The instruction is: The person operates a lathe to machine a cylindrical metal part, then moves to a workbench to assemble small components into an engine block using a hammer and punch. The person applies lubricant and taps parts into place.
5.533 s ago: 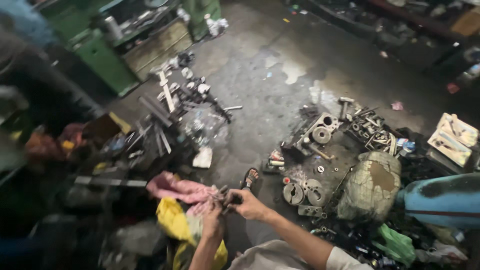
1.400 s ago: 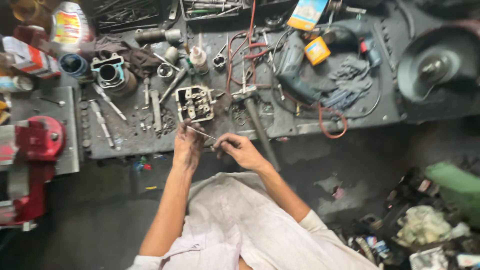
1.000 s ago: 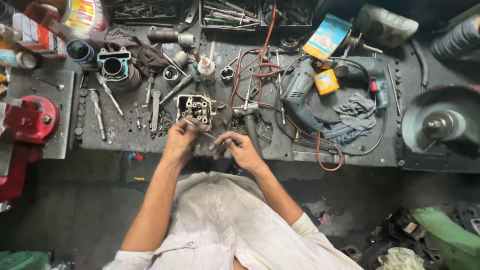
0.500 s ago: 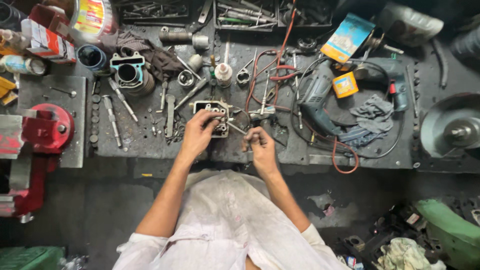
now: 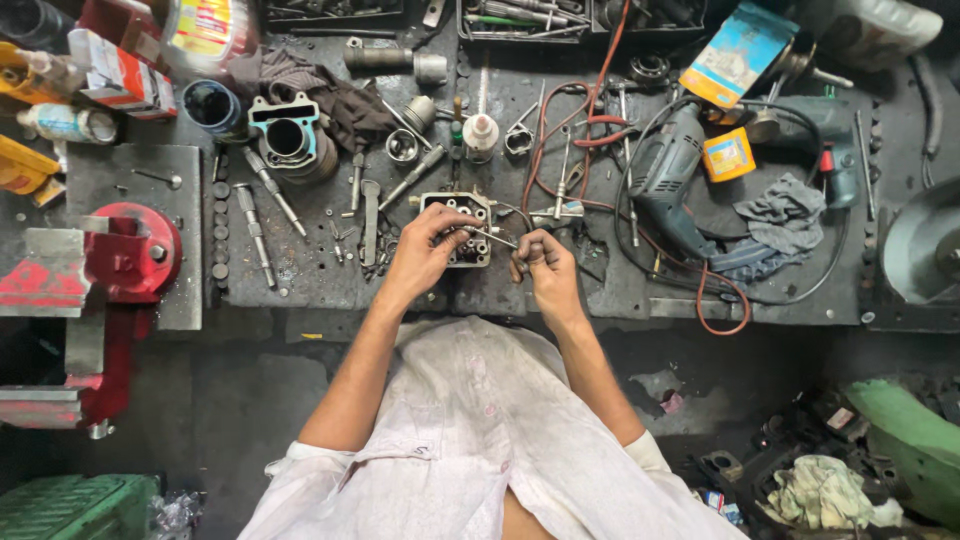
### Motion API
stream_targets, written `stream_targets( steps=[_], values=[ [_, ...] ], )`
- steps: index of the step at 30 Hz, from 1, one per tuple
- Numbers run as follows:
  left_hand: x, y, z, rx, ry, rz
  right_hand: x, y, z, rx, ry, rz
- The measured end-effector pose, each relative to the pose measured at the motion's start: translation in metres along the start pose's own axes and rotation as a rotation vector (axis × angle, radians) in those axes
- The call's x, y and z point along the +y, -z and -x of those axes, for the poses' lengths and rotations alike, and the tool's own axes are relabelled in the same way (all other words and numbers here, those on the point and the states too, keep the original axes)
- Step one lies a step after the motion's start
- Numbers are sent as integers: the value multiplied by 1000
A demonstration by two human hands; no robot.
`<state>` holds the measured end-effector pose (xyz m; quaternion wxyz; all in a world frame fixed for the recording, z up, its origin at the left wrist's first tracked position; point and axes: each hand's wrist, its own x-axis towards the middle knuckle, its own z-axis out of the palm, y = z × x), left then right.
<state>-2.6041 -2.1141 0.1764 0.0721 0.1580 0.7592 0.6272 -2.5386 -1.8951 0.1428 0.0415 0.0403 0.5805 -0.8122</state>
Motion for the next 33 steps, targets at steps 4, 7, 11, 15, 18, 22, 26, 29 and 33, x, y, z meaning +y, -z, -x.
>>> stream_targets(
  steps=[4,7,11,15,18,22,26,29,33],
  values=[
    [17,17,-2,56,-143,-295,-2,-4,-12,-20,-2,140],
    [31,26,-5,53,-162,-469,-5,-5,-19,-12,-19,121],
    [43,25,-12,84,-222,-504,-14,-4,-28,-34,2,45],
    [48,21,-23,79,-238,-356,-28,3,-38,-119,-42,-37],
    [49,23,-33,48,-232,-338,-36,7,-44,-164,-66,-87],
    [49,24,-38,25,-213,-319,-38,8,-45,-210,-73,-198],
    [48,23,-32,38,-160,-242,-35,9,-45,-251,-58,-124],
    [46,24,-25,70,-120,-245,-37,11,-46,-282,-42,16],
    [36,22,-18,49,-32,-264,-39,7,-47,-366,212,328]
  ],
)
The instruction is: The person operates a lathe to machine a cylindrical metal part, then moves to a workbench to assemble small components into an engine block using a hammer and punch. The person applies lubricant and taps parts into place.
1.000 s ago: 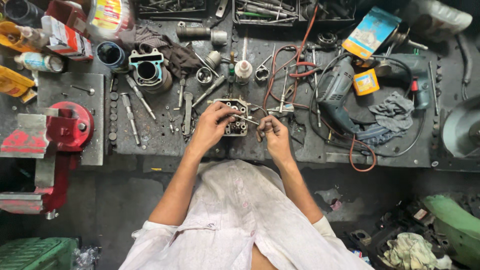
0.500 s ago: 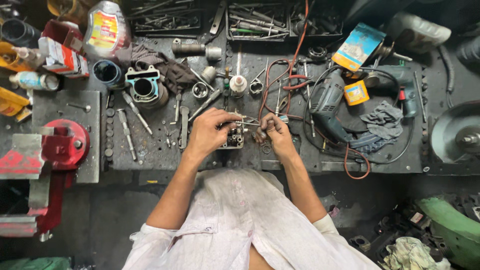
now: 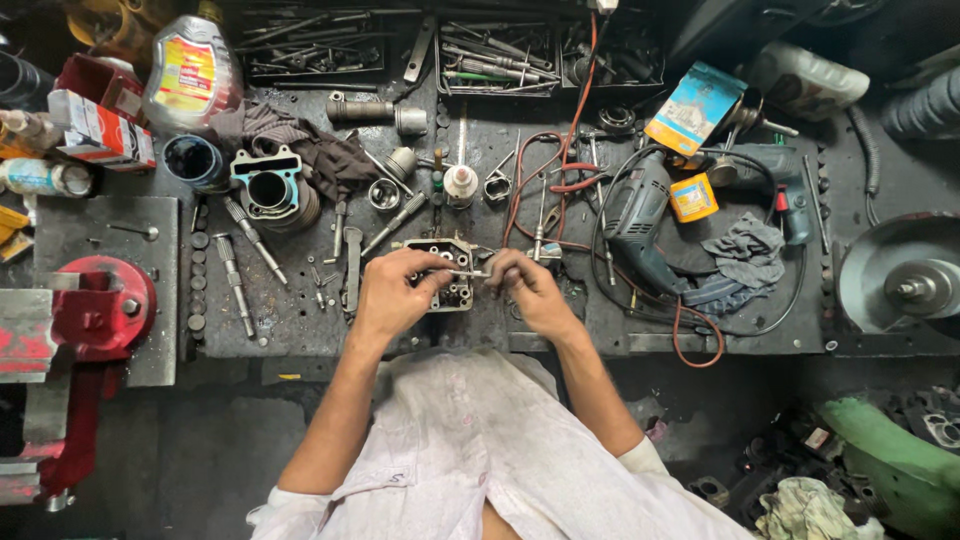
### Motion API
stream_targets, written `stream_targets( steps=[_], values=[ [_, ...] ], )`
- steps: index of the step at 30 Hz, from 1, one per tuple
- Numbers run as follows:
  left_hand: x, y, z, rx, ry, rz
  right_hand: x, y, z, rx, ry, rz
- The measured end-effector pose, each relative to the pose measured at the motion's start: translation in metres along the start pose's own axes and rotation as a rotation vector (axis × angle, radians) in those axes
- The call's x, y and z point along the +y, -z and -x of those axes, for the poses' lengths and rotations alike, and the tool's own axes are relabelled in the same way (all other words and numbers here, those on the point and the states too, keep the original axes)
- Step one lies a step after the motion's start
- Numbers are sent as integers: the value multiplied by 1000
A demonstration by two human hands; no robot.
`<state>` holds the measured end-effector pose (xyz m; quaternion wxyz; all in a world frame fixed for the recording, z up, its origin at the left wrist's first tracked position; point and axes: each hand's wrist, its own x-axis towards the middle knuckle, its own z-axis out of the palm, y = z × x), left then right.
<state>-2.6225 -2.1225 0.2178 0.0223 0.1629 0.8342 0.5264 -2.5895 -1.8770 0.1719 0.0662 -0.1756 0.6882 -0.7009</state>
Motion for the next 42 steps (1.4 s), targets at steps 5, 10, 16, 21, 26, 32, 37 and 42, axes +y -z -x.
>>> stream_targets(
  steps=[5,10,16,21,26,32,37,42],
  values=[
    [-13,-20,8,-123,69,21,0,-25,-6,46,-145,114],
    [-38,-22,0,38,186,502,-5,-32,-13,149,13,106],
    [-63,-53,-3,30,490,1161,-13,-41,-21,209,120,107],
    [-68,-64,-19,201,489,1529,-4,-50,-26,256,13,31],
    [-62,-60,-16,57,384,1230,2,-51,-25,294,39,-65],
    [-63,-65,-13,122,442,1298,7,-55,-26,264,72,77],
    [-53,-68,-16,344,377,1360,19,-54,-26,322,17,4],
    [-48,-69,-15,94,558,1246,32,-54,-25,369,-64,6]
  ],
)
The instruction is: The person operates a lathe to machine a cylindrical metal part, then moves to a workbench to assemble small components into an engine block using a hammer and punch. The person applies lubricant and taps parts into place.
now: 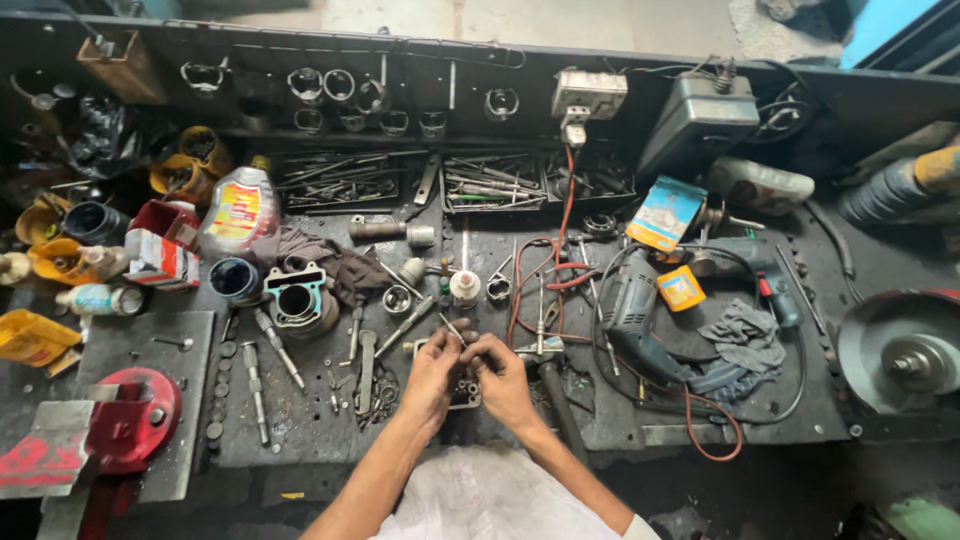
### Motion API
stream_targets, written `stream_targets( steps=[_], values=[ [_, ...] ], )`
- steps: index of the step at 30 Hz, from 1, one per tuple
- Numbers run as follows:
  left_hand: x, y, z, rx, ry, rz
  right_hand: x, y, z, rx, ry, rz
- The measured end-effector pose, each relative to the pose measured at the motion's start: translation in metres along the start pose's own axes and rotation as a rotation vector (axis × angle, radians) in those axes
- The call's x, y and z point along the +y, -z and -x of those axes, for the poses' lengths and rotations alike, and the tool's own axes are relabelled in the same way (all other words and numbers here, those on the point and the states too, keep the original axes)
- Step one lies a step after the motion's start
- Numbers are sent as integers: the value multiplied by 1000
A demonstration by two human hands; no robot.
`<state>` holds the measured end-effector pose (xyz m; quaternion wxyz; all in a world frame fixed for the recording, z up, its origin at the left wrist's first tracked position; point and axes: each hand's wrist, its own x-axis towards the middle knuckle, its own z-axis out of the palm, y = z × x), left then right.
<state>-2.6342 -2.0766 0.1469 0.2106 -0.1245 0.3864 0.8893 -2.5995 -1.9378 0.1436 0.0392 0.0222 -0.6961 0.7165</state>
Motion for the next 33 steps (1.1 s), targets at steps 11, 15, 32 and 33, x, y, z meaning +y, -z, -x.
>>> stream_targets(
  steps=[11,15,32,33],
  values=[
    [21,-21,12,-329,-448,-443,-19,0,-8,9,155,-247],
    [34,-35,26,-293,-749,-629,-40,-7,-17,-62,81,-288],
    [110,-58,98,-353,-1399,-110,2,19,-58,-52,25,8],
    [116,-51,98,-379,-1297,-118,10,31,-57,-28,13,43]
  ],
)
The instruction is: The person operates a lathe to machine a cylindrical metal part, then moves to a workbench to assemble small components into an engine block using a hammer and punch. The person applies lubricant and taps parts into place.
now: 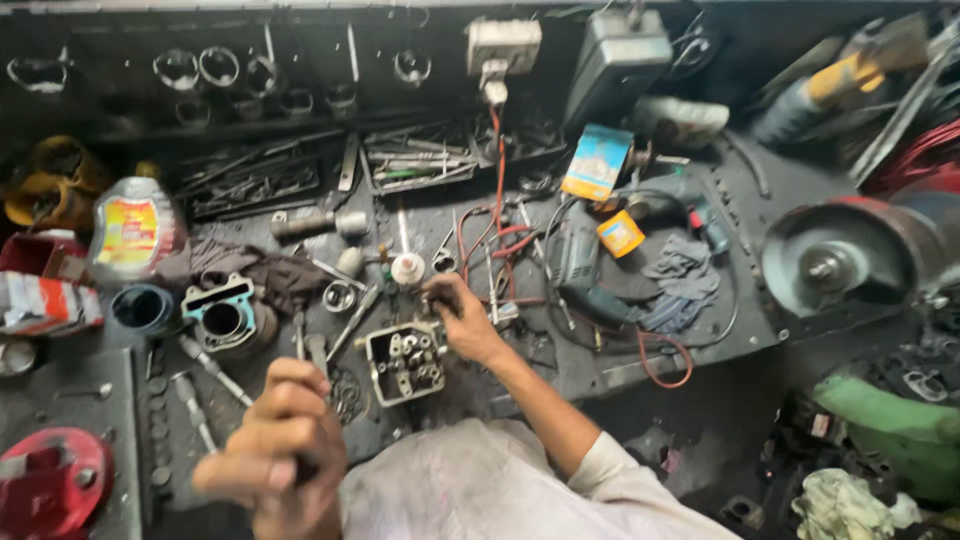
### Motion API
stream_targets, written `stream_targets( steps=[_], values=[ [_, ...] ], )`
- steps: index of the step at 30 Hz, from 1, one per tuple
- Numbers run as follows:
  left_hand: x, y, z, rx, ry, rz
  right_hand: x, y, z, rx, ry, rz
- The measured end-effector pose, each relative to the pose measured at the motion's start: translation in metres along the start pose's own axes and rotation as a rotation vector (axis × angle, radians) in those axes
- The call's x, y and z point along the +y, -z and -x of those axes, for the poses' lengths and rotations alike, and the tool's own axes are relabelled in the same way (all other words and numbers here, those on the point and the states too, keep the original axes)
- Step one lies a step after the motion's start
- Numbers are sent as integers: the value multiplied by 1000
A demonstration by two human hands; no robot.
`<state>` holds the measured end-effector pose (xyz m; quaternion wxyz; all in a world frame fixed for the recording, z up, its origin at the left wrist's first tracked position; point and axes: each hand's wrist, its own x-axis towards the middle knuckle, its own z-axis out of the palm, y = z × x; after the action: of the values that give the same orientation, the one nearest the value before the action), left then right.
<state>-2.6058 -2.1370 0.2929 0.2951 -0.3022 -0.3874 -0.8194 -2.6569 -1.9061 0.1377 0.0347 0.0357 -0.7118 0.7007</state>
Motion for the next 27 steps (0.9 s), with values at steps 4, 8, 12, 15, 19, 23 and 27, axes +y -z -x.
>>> stream_targets(
  steps=[4,8,12,15,19,23,27],
  values=[
    [-21,15,4,-146,508,-208,24,43,-20,103,132,253],
    [-31,15,26,-303,964,-444,36,72,-40,217,31,330],
    [-35,4,39,-456,1022,-549,37,84,-41,253,-34,514],
    [-31,1,38,-492,1165,-692,33,87,-40,246,-54,617],
    [-27,6,31,-491,1244,-754,29,86,-43,228,-51,605],
    [-28,11,31,-538,1170,-719,21,83,-45,236,-63,660],
    [-32,14,36,-577,1131,-787,2,79,-42,260,-15,705]
  ],
)
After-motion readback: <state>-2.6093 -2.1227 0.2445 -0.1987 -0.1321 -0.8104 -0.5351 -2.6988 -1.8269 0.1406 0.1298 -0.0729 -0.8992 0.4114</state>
